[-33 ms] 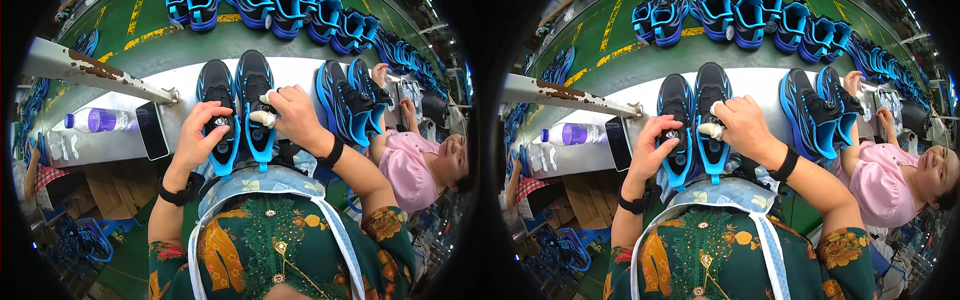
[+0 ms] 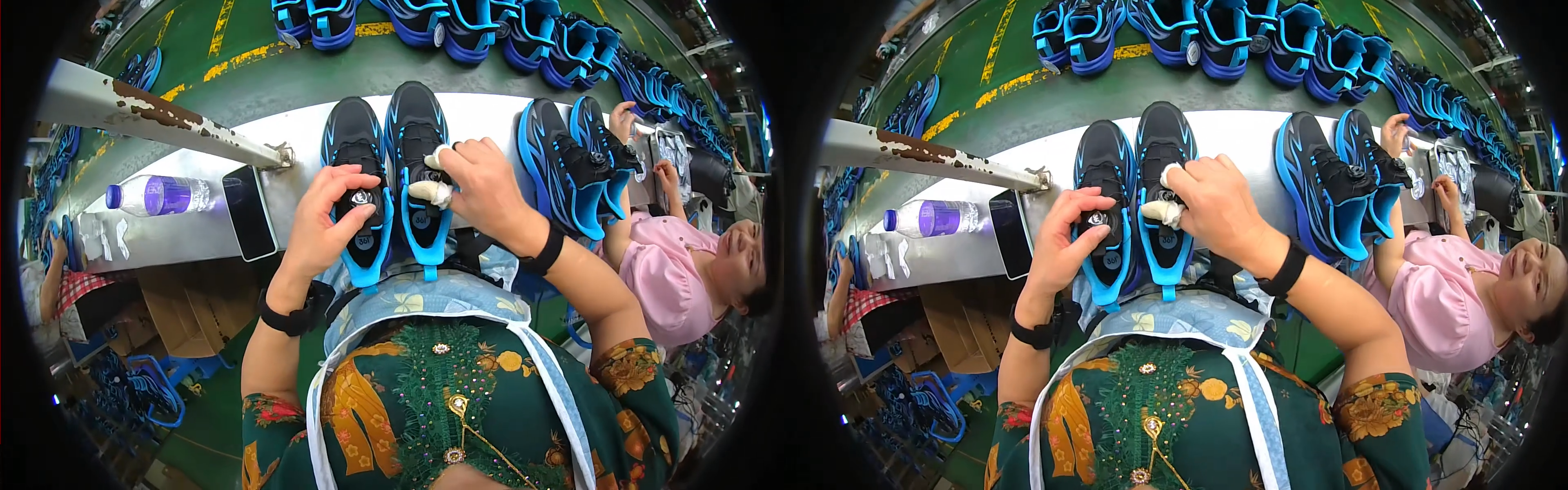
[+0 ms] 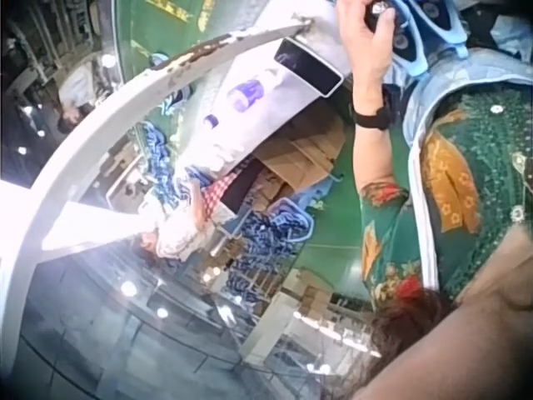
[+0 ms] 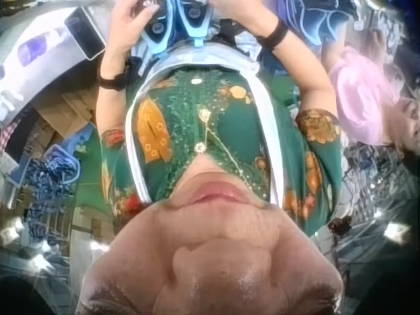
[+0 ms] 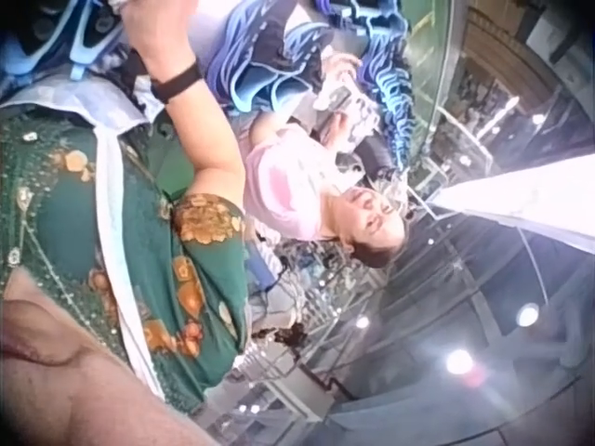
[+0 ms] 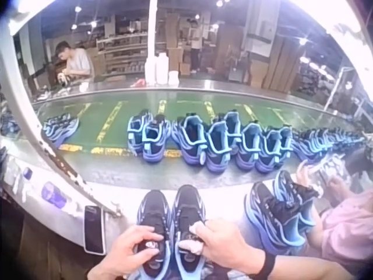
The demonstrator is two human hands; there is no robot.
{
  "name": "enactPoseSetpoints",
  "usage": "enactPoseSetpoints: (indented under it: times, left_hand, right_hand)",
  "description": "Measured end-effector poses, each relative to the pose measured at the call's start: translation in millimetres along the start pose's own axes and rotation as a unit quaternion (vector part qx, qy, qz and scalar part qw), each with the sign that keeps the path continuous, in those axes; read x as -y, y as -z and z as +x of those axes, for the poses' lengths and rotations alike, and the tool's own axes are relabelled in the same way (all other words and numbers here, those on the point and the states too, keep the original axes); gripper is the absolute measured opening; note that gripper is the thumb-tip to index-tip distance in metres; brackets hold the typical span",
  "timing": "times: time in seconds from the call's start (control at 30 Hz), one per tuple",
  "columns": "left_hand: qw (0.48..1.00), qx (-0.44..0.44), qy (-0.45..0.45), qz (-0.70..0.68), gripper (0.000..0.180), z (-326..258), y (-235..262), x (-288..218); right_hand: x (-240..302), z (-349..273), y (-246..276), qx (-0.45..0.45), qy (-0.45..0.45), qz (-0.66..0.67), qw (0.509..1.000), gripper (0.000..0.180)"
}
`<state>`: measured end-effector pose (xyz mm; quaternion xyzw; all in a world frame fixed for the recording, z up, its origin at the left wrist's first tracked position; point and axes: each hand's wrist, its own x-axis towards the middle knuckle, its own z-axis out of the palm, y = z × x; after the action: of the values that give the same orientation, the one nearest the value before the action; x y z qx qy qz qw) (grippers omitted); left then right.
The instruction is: Using a small cloth or pad to apply a substance or clean the surface of new shoes on a production line.
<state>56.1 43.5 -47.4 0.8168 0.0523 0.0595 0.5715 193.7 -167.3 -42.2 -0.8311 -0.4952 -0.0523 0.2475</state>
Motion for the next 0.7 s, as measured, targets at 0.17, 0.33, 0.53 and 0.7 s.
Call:
enactPoseSetpoints:
  times: [0.17, 0.33, 0.53, 0.7]
  left_hand:
    - [1.000, -0.014, -0.008, -0.006, 0.030, 1, -1, 4]
    - [0.996, -0.070, 0.006, 0.059, 0.033, -3, -11, -7]
    - [0.997, 0.003, -0.037, 0.065, 0.054, -1, 8, -14]
    - [0.999, 0.014, 0.029, -0.016, 0.054, -2, 8, 2]
  right_hand:
    - [-1, 7, 6, 0.090, -0.009, 0.173, 0.981, 0.031]
    - [9, -5, -4, -0.035, -0.029, 0.036, 0.998, 0.030]
    - [-1, 11, 20, 0.032, -0.117, 0.231, 0.965, 0.028]
    - [-6, 45, 8, 0.096, -0.081, 0.193, 0.973, 0.030]
